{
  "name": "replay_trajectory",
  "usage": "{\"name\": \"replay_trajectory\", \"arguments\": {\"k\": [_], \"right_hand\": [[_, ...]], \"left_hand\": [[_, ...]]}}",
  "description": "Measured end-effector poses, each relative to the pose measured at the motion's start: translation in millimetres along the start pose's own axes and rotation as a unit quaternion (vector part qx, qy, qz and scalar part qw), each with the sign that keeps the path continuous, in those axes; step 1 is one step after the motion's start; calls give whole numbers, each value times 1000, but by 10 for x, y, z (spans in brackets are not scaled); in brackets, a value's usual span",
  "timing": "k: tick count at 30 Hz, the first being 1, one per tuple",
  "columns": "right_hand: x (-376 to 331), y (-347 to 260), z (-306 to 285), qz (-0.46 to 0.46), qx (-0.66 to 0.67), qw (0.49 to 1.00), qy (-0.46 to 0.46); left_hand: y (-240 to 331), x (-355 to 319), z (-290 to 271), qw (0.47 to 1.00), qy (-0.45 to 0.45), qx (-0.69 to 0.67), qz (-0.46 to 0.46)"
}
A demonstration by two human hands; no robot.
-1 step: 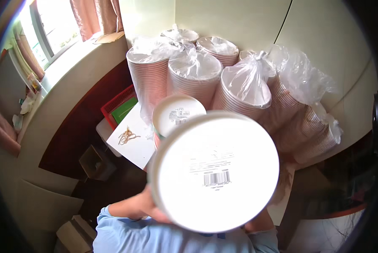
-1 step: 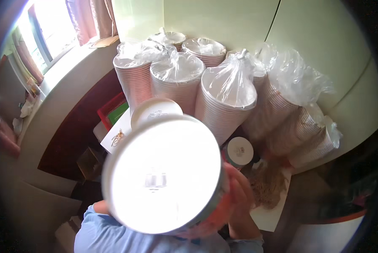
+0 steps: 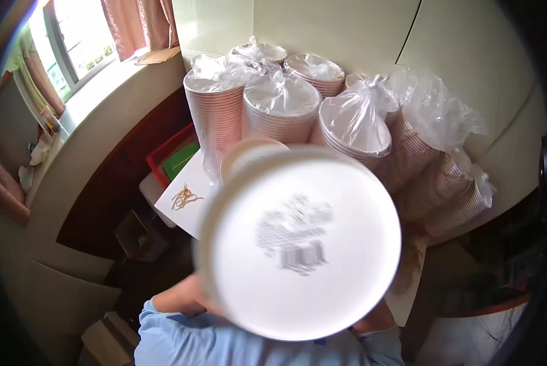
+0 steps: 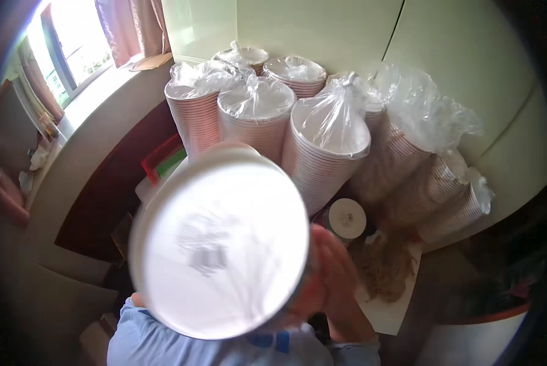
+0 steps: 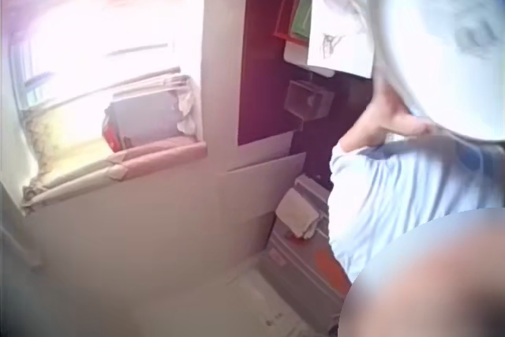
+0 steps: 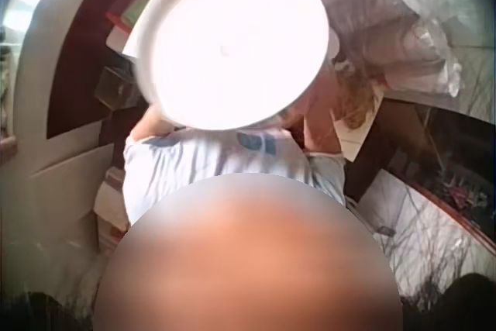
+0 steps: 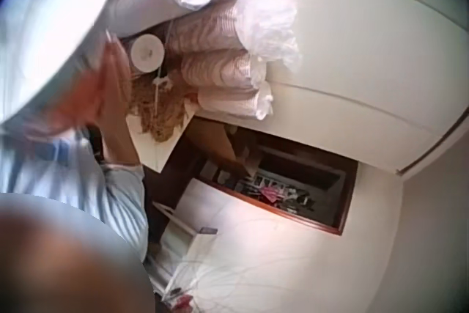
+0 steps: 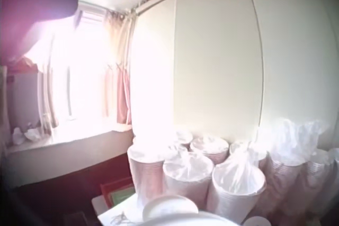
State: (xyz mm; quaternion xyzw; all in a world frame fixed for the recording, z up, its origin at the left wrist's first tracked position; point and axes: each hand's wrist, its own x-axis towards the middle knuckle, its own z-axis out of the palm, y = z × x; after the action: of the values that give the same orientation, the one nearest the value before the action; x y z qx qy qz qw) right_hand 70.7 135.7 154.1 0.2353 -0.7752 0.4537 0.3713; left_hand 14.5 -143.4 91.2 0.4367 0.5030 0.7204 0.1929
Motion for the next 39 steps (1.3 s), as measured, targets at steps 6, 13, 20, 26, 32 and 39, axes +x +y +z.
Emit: {"name": "replay_trajectory", "arguments": {"k": [6, 13, 20, 26, 32, 39], "right_hand": [[588, 284, 590, -35, -10, 988, -149], [254, 991, 970, 135, 57, 982, -119], [-337, 1251, 891, 212, 70, 960, -167], [-986, 1614, 254, 256, -302, 913, -103], [-1480, 2016, -269, 151, -484, 852, -135], [-1257, 1646, -438, 329, -237, 914, -6]], "left_hand": [[235, 14, -953, 948, 284, 28, 140], [-438, 441, -1008, 919, 254, 295, 61], [-1065, 30, -926, 889, 281, 361, -2], [-805, -37, -299, 697, 272, 636, 189], [-1337, 250, 348, 911, -11, 408, 64], [-2694, 541, 410, 882, 177, -31, -436]]}}
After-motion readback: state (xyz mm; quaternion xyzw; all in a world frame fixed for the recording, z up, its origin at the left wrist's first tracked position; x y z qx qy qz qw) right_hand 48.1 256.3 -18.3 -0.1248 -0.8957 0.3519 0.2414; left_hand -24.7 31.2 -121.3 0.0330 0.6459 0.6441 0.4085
